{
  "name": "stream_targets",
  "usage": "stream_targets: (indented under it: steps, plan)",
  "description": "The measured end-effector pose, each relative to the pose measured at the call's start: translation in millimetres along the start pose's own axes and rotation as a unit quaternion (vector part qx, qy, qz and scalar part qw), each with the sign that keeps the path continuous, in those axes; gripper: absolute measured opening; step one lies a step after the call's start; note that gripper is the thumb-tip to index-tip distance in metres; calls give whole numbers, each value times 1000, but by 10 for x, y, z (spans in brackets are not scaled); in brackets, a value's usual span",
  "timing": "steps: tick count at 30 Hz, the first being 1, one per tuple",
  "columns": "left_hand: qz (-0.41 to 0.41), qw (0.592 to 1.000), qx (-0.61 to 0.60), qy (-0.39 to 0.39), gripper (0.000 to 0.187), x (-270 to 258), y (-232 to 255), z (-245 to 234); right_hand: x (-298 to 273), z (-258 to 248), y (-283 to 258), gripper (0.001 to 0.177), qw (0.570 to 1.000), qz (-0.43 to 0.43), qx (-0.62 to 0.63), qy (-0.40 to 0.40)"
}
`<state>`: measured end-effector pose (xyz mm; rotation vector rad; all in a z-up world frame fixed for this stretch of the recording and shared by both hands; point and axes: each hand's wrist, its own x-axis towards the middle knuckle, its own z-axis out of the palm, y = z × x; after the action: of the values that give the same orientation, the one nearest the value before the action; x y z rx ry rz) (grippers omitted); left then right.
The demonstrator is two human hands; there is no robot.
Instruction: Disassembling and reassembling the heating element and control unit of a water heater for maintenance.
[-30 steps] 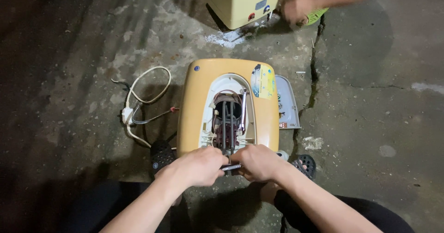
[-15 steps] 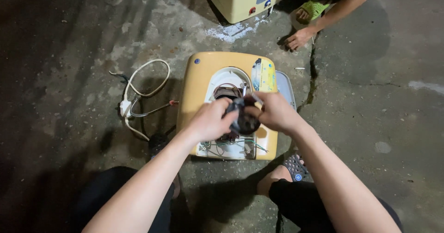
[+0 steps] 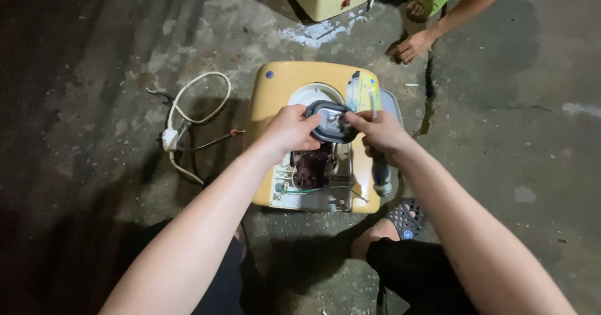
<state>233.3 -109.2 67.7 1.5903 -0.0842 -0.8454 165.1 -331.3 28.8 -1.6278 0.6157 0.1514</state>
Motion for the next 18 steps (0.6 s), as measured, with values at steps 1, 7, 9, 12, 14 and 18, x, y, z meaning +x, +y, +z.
stream_targets:
  steps: [1,7,9,12,14,18]
  plan:
    - [-1,1000,0,3,59,44,-54,-22,-46,13,-44,48,1000,1,0,-3]
    - [-8,999,23,48,55,205,-86,-121,-108,14,-202,38,998,-41,-1,-51]
    - [-14,995,61,72,50,233,-115,-127,-92,48,-170,39,997,-47,10,-52]
    - [-32,988,130,74,50,197,-90,-93,-55,81,-145,40,997,-56,16,-52]
    - [-40,988,125,78,48,116,-3,-80,-58,77,-111,42,997,-47,23,-47]
    - [-21,976,187,111,41,153,-39,-144,-100,139,-162,37,997,-4,58,-43]
